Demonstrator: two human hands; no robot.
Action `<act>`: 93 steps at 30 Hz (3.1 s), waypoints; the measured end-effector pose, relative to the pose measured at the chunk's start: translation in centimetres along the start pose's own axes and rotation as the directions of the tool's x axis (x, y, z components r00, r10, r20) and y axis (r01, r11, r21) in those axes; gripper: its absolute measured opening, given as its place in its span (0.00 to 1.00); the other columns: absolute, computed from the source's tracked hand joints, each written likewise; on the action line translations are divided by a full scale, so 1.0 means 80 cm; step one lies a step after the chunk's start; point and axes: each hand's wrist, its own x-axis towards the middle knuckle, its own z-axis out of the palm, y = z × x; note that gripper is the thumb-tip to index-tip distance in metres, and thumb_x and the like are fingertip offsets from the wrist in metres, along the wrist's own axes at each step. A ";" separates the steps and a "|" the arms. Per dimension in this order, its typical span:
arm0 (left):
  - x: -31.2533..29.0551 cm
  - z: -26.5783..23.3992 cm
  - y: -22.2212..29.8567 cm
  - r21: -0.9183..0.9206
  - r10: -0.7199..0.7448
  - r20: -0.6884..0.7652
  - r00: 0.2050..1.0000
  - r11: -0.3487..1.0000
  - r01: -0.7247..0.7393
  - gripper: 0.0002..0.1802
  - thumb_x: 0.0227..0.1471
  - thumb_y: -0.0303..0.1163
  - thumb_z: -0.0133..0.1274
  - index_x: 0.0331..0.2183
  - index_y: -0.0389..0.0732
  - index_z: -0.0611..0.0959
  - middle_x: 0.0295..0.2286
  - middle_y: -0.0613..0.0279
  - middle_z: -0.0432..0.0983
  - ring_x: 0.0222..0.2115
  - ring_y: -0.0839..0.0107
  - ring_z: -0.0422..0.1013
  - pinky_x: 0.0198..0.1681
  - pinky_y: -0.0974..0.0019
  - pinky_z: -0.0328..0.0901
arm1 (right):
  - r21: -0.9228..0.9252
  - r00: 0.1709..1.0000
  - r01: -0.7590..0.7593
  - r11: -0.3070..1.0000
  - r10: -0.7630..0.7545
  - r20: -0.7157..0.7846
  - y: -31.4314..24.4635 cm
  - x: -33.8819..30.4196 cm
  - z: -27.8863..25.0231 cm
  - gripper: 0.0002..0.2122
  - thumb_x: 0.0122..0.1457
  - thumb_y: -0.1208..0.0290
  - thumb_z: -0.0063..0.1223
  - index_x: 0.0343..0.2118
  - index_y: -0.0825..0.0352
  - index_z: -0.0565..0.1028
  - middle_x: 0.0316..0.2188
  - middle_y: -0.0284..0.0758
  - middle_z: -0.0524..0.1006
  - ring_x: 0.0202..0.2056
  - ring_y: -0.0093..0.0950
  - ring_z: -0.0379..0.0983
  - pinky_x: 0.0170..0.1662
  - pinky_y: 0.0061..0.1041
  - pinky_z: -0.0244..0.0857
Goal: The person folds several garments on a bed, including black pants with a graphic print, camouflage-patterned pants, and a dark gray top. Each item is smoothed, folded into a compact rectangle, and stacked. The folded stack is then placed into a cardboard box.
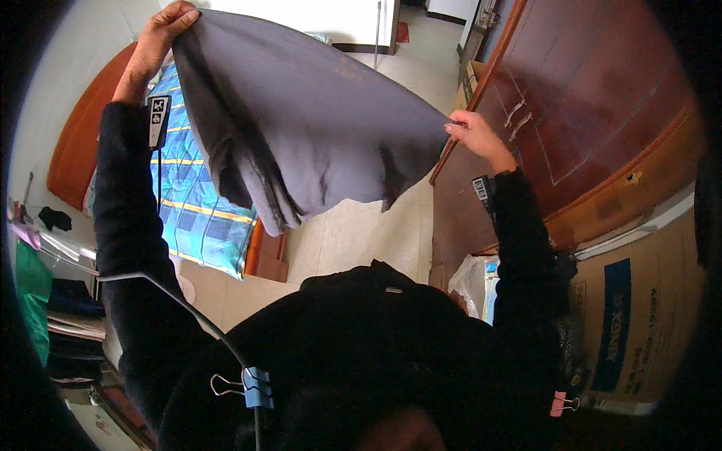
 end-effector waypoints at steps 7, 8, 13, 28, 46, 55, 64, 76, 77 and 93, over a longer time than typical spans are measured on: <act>-0.016 0.006 -0.039 0.030 0.021 0.027 0.999 0.999 -0.021 0.08 0.58 0.36 0.49 0.33 0.42 0.77 0.28 0.77 0.69 0.33 0.83 0.63 0.40 0.76 0.57 | -0.475 0.991 0.133 0.870 -0.126 0.046 -0.027 0.031 -0.023 0.10 0.50 0.71 0.55 0.30 0.73 0.70 0.24 0.47 0.71 0.27 0.38 0.69 0.31 0.31 0.63; -0.017 0.007 -0.046 0.072 0.029 0.030 0.999 0.997 -0.032 0.09 0.58 0.36 0.49 0.34 0.41 0.77 0.28 0.76 0.70 0.33 0.83 0.63 0.40 0.76 0.58 | -0.512 0.986 0.097 0.854 -0.153 -0.068 -0.027 0.037 -0.023 0.10 0.50 0.71 0.55 0.30 0.73 0.70 0.24 0.47 0.71 0.27 0.38 0.70 0.31 0.31 0.63; -0.022 0.013 -0.078 -0.032 -0.006 0.066 0.998 0.999 0.008 0.09 0.58 0.37 0.50 0.33 0.42 0.79 0.28 0.77 0.70 0.33 0.83 0.64 0.41 0.75 0.59 | -0.430 0.933 -0.078 0.899 -0.086 -0.350 -0.036 0.074 -0.032 0.09 0.51 0.71 0.54 0.31 0.69 0.70 0.25 0.45 0.74 0.30 0.43 0.73 0.32 0.36 0.64; -0.242 0.173 -0.072 0.100 -0.231 0.266 0.936 0.972 0.212 0.08 0.49 0.26 0.54 0.32 0.36 0.72 0.26 0.61 0.68 0.30 0.72 0.65 0.36 0.67 0.63 | -0.319 0.807 0.054 0.946 -0.229 -0.545 -0.057 0.143 -0.051 0.08 0.55 0.77 0.48 0.38 0.66 0.67 0.29 0.44 0.75 0.29 0.39 0.75 0.31 0.33 0.67; -0.330 0.386 0.053 -0.272 0.521 0.258 0.814 0.847 -0.456 0.07 0.31 0.19 0.53 0.22 0.33 0.78 0.53 0.44 0.60 0.50 0.49 0.64 0.48 0.52 0.62 | 0.705 0.938 0.217 0.676 0.056 -0.343 -0.165 0.230 0.066 0.12 0.53 0.77 0.59 0.39 0.69 0.70 0.33 0.38 0.77 0.32 0.30 0.75 0.37 0.28 0.71; -0.330 0.439 0.056 -0.245 0.411 0.296 0.862 0.905 -0.347 0.16 0.33 0.18 0.51 0.31 0.35 0.70 0.37 0.50 0.64 0.35 0.47 0.66 0.36 0.51 0.64 | 0.805 0.981 0.164 0.571 -0.010 -0.193 -0.233 0.222 0.100 0.11 0.55 0.73 0.57 0.40 0.70 0.73 0.32 0.38 0.77 0.32 0.31 0.74 0.37 0.31 0.70; -0.320 0.440 0.032 -0.618 0.047 0.326 0.944 0.766 0.175 0.44 0.41 0.11 0.45 0.58 0.49 0.51 0.31 0.58 0.73 0.33 0.68 0.71 0.37 0.65 0.67 | 0.929 0.983 -0.057 0.365 -0.141 0.116 -0.295 0.219 0.135 0.10 0.59 0.74 0.51 0.40 0.74 0.73 0.33 0.42 0.77 0.32 0.33 0.75 0.38 0.33 0.72; -0.281 0.402 0.004 -0.660 -0.226 -0.107 0.968 0.745 0.101 0.40 0.47 0.17 0.44 0.60 0.51 0.54 0.25 0.61 0.72 0.27 0.73 0.70 0.34 0.67 0.67 | 0.934 0.929 -0.164 0.317 -0.269 0.254 -0.336 0.201 0.193 0.13 0.60 0.74 0.44 0.43 0.79 0.72 0.37 0.49 0.77 0.36 0.38 0.76 0.42 0.38 0.72; -0.275 0.398 0.002 -0.616 -0.214 -0.070 0.974 0.777 0.126 0.37 0.47 0.20 0.48 0.58 0.50 0.58 0.24 0.59 0.73 0.26 0.69 0.71 0.33 0.65 0.67 | 0.935 0.923 -0.153 0.321 -0.291 0.251 -0.338 0.200 0.195 0.13 0.60 0.74 0.44 0.43 0.79 0.72 0.37 0.49 0.76 0.36 0.38 0.76 0.42 0.38 0.72; -0.227 0.402 -0.027 -0.323 -0.482 -0.475 0.736 0.874 0.364 0.26 0.45 0.34 0.62 0.46 0.44 0.71 0.19 0.55 0.73 0.22 0.58 0.73 0.28 0.57 0.67 | 0.969 0.989 -0.028 0.245 -0.136 0.063 -0.369 0.176 0.220 0.10 0.58 0.79 0.46 0.40 0.79 0.71 0.37 0.49 0.75 0.37 0.38 0.74 0.43 0.39 0.71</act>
